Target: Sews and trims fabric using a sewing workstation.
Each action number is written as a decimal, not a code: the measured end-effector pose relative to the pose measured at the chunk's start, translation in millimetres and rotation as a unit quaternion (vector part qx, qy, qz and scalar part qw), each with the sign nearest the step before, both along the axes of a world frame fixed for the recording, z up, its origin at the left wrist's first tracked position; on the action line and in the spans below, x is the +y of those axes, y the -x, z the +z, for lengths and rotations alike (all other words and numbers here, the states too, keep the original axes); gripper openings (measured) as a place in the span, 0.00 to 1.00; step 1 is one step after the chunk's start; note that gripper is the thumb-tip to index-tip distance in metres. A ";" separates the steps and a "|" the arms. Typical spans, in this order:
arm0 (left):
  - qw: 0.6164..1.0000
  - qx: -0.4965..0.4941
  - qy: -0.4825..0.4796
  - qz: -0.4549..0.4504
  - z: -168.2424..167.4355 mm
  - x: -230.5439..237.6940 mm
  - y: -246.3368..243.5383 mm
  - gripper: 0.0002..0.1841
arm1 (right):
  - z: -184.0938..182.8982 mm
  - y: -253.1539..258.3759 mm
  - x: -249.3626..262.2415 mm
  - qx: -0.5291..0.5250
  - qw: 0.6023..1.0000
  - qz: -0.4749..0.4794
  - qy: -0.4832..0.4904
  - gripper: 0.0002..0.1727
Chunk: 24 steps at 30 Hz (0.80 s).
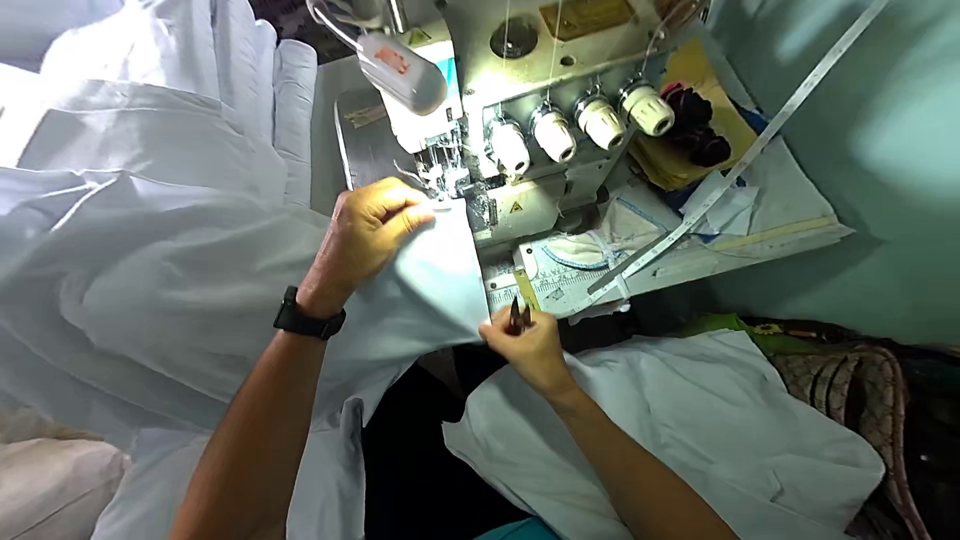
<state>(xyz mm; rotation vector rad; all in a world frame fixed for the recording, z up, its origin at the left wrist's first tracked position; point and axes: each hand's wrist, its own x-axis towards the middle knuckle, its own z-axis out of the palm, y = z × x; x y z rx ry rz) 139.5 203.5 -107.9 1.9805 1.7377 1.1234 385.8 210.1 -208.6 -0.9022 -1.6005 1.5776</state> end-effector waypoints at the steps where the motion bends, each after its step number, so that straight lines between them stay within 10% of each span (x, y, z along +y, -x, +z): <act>1: 1.000 0.002 0.016 0.002 1.4 -3.9 0.3 0.09 | 2.9 -3.8 -4.7 -0.006 1.000 0.017 -0.009 0.08; 7: 0.991 0.031 0.016 0.127 0.4 -12.6 -21.8 0.05 | 8.0 -8.5 -13.9 -0.019 1.000 0.012 -0.008 0.05; 13: 0.912 0.342 -0.030 0.227 -28.1 -35.9 -87.9 0.17 | 12.8 -24.9 -26.4 0.009 0.981 0.030 -0.190 0.03; 24: 0.975 0.155 0.051 0.151 -7.6 7.4 -19.8 0.12 | 39.3 24.0 13.6 0.016 0.979 -0.013 -0.203 0.02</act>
